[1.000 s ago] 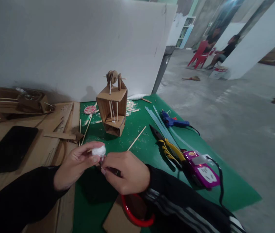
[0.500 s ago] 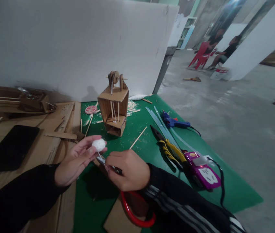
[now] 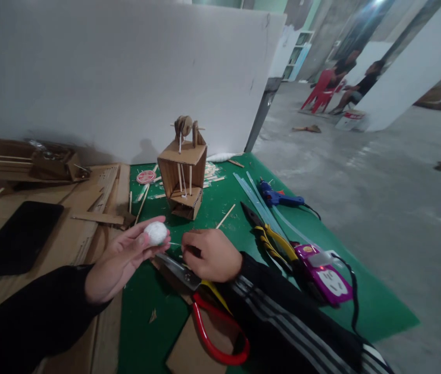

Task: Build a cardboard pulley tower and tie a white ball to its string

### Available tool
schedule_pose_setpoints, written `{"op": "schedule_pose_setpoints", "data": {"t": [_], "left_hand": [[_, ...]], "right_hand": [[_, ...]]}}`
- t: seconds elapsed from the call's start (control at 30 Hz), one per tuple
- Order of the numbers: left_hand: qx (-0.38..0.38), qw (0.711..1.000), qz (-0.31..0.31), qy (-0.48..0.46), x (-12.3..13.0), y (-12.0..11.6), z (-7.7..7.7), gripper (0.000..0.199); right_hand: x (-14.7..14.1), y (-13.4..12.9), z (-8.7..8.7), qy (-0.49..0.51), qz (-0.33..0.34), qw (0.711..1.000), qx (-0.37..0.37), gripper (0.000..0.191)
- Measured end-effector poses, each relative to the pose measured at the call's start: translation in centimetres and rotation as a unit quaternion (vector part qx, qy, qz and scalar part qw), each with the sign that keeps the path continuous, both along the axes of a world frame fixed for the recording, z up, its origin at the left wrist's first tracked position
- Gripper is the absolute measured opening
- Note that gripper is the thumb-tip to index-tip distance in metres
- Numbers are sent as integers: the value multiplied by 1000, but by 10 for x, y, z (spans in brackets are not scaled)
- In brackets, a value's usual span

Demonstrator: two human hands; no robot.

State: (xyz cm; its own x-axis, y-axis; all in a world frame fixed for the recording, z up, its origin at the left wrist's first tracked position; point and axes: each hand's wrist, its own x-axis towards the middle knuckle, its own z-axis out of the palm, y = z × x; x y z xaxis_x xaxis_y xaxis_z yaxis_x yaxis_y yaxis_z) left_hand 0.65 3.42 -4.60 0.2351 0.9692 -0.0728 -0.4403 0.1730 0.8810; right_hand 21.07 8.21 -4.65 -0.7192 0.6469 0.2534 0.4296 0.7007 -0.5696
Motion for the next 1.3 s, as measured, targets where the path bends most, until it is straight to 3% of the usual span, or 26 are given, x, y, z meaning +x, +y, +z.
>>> {"op": "schedule_pose_setpoints", "data": {"t": [0.17,0.4,0.53,0.73,0.97,1.3], "left_hand": [[42,996,11,77,-3,3,-4,33],[100,963,46,245,-1,7,-5,34],[101,963,40,246,1,6,-5,33],[61,978,6,201,-1,6,-5,34],[16,997,14,77,-5,10,-12,34],[72,967,-19,244,4,3,-6,33]], "right_hand": [[6,3,7,9,9,1000,-1,13],[4,-7,12,26,70,997,-10,15],[0,-15,14,23,113,993,16,13],[7,-13,19,62,55,996,28,14],[11,-2,12,38,46,998,22,15],[8,-10,19,67,82,993,55,15]]}}
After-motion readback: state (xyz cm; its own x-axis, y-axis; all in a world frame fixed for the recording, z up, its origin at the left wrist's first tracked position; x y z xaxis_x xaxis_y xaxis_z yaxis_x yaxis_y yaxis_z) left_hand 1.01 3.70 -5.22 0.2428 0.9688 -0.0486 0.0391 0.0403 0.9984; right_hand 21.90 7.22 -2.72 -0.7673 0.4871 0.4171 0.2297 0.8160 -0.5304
